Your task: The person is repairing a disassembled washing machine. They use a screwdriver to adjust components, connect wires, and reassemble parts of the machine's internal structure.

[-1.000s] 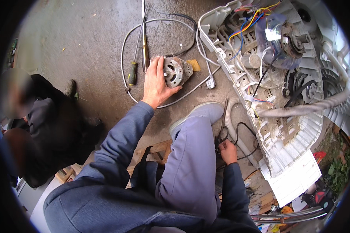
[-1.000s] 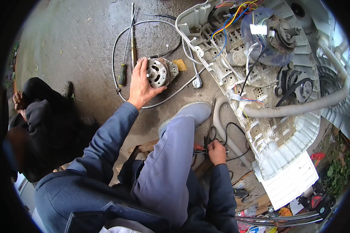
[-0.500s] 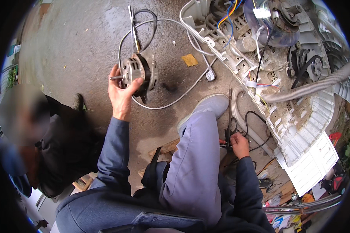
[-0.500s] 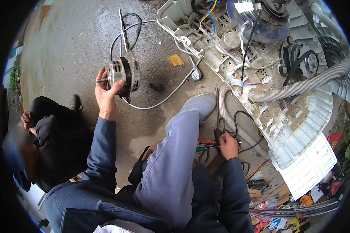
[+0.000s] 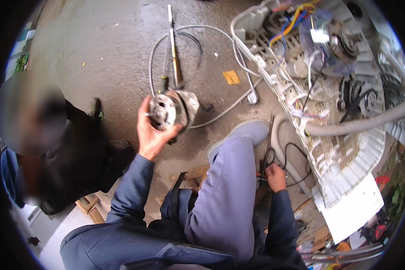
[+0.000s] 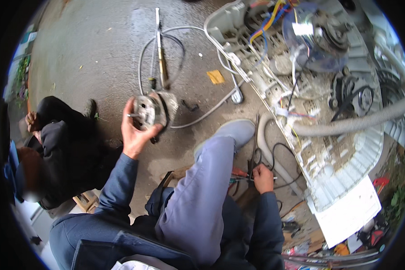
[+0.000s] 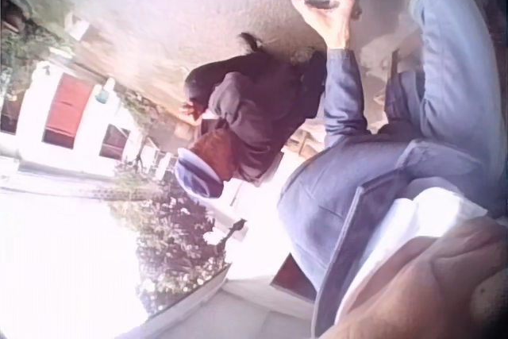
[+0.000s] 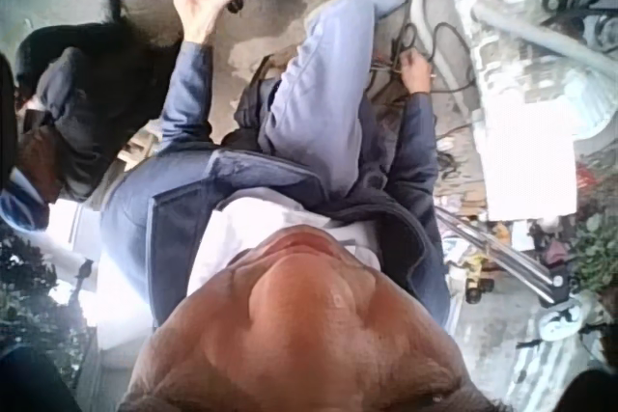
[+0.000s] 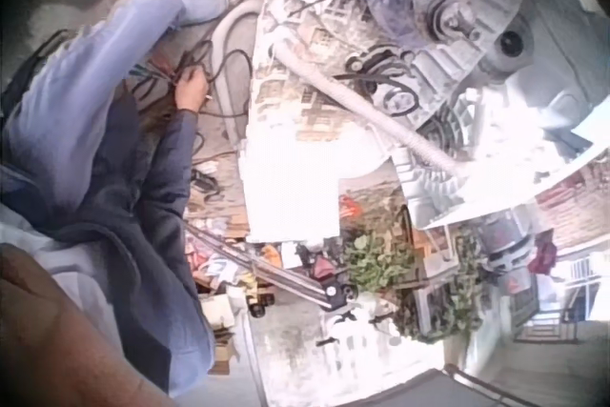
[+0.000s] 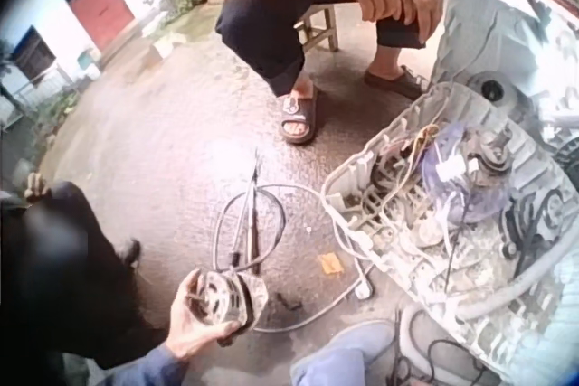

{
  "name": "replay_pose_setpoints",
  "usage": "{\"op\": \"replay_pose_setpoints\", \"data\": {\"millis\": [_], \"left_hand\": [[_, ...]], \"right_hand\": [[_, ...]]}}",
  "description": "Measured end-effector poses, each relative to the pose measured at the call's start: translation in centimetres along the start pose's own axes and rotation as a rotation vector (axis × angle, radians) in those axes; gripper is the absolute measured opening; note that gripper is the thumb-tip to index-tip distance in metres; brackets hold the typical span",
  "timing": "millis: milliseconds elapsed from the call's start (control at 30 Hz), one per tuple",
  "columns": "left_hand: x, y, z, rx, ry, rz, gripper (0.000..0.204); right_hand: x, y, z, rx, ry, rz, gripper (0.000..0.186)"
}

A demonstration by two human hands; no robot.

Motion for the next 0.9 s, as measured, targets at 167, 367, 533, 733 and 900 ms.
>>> {"op": "replay_pose_setpoints", "data": {"millis": [167,367,533,733,900], "left_hand": [[-1.9,3.0,1.0,0.070,0.090,-0.358,0.111],[-2.3,4.6,-0.4,0.033,0.097,-0.342,0.108],[-3.3,6.5,-3.1,-0.011,0.258,-0.426,0.108],[-2.3,9.0,-4.5,0.042,0.224,-0.416,0.112],[-2.9,10.4,-3.7,0.117,0.311,-0.501,0.119]], "right_hand": [[-2.7,0.8,-0.1,0.009,0.027,-0.064,0.011],[0.9,-0.1,0.7,0.016,-0.035,0.116,0.015],[0.7,-0.4,0.7,-0.015,-0.027,0.134,0.015],[2.1,-0.3,0.9,0.003,-0.086,0.172,0.015],[4.0,-0.8,1.0,-0.008,-0.085,0.169,0.015]]}}
Point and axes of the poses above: each hand's wrist, its own z-axis away from the middle knuckle, its own y-axis out of the palm, x = y × z, the point moved 9 cm from there along -z, towards the middle knuckle, and after that the axes turned 12 degrees about -z, right-handed, at the moved point
